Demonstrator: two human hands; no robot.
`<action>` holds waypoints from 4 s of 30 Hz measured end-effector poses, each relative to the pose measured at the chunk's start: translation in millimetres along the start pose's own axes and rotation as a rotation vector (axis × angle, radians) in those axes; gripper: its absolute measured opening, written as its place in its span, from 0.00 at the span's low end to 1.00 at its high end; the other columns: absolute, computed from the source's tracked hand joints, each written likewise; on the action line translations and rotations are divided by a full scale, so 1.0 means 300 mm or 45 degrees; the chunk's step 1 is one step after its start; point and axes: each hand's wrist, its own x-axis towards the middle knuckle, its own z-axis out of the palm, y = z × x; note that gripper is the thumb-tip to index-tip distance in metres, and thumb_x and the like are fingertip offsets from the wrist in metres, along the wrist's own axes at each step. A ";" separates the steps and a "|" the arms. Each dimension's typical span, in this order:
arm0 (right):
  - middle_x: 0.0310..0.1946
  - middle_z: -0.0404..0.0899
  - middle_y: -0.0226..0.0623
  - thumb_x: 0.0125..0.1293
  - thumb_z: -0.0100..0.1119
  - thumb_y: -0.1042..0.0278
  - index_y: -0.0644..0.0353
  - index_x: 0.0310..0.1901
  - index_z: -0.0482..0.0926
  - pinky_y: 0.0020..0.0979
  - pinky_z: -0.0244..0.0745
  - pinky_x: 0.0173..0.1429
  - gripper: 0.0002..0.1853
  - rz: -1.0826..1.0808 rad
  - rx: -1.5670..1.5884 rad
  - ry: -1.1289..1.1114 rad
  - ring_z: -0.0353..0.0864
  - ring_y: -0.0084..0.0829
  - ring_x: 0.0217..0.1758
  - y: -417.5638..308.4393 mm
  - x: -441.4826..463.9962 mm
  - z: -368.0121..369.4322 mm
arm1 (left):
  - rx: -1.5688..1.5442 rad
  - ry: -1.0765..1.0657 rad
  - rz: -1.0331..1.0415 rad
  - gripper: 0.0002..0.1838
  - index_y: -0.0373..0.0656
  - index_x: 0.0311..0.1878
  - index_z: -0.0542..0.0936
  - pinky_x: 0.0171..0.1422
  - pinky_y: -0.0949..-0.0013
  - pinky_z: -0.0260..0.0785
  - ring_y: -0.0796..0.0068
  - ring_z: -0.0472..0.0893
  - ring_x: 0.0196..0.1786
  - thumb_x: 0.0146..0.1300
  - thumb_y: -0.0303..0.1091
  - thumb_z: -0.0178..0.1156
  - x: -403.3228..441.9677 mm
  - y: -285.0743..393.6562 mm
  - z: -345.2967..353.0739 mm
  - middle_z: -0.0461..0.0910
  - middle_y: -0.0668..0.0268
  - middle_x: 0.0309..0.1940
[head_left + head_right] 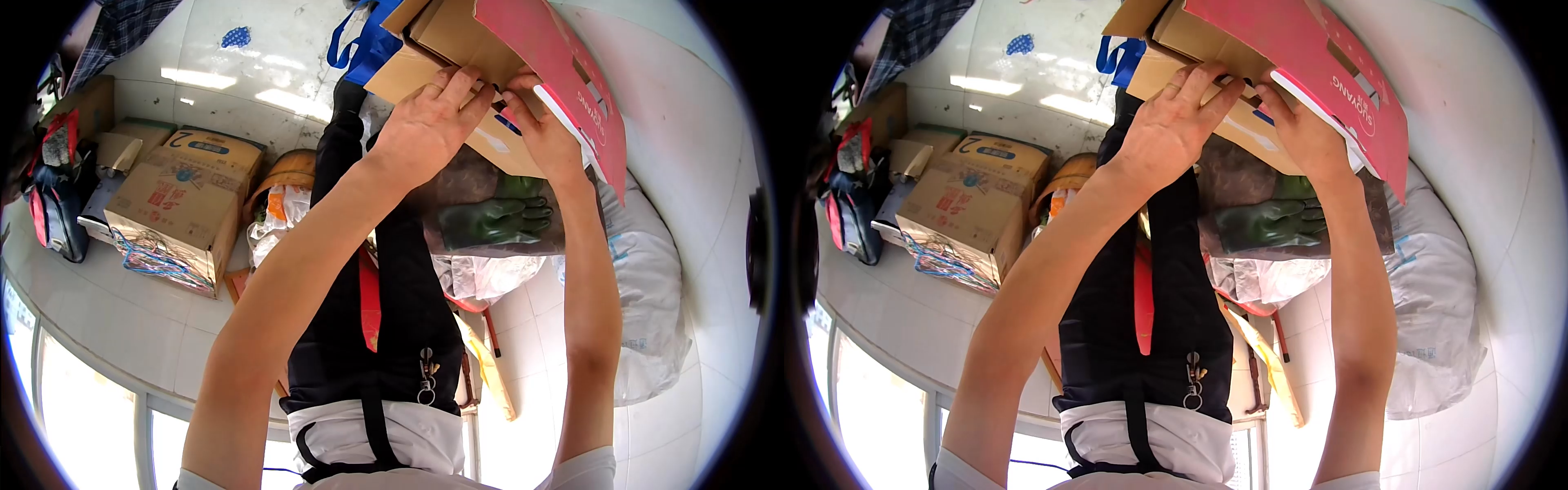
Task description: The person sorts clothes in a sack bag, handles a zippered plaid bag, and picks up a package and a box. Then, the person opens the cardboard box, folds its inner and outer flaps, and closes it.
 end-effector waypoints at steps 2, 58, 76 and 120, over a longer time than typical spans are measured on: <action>0.36 0.87 0.35 0.69 0.71 0.60 0.57 0.45 0.85 0.35 0.80 0.43 0.11 0.038 0.075 -0.035 0.87 0.37 0.35 -0.013 0.005 -0.015 | 0.007 0.032 0.023 0.30 0.47 0.67 0.78 0.59 0.61 0.82 0.58 0.78 0.65 0.58 0.23 0.60 0.004 0.000 0.007 0.71 0.61 0.64; 0.52 0.83 0.36 0.58 0.75 0.69 0.60 0.51 0.82 0.39 0.79 0.57 0.19 -0.294 -0.561 0.003 0.83 0.41 0.53 0.045 0.021 -0.057 | -0.431 0.374 -0.798 0.09 0.46 0.38 0.89 0.34 0.60 0.77 0.57 0.87 0.29 0.64 0.40 0.70 0.122 0.066 0.099 0.86 0.63 0.24; 0.51 0.81 0.37 0.66 0.73 0.64 0.60 0.51 0.81 0.39 0.75 0.63 0.16 -0.122 -0.234 -0.044 0.80 0.41 0.56 0.057 0.004 -0.047 | -0.476 0.390 -0.908 0.07 0.47 0.41 0.87 0.35 0.61 0.78 0.58 0.87 0.30 0.63 0.36 0.70 0.117 0.088 0.116 0.87 0.64 0.27; 0.61 0.83 0.47 0.75 0.65 0.64 0.64 0.66 0.77 0.37 0.75 0.66 0.22 0.061 -0.056 0.281 0.83 0.39 0.62 -0.121 -0.112 -0.094 | -0.207 0.578 -0.525 0.23 0.40 0.58 0.74 0.40 0.67 0.72 0.70 0.77 0.36 0.62 0.26 0.72 -0.028 -0.045 -0.068 0.75 0.62 0.47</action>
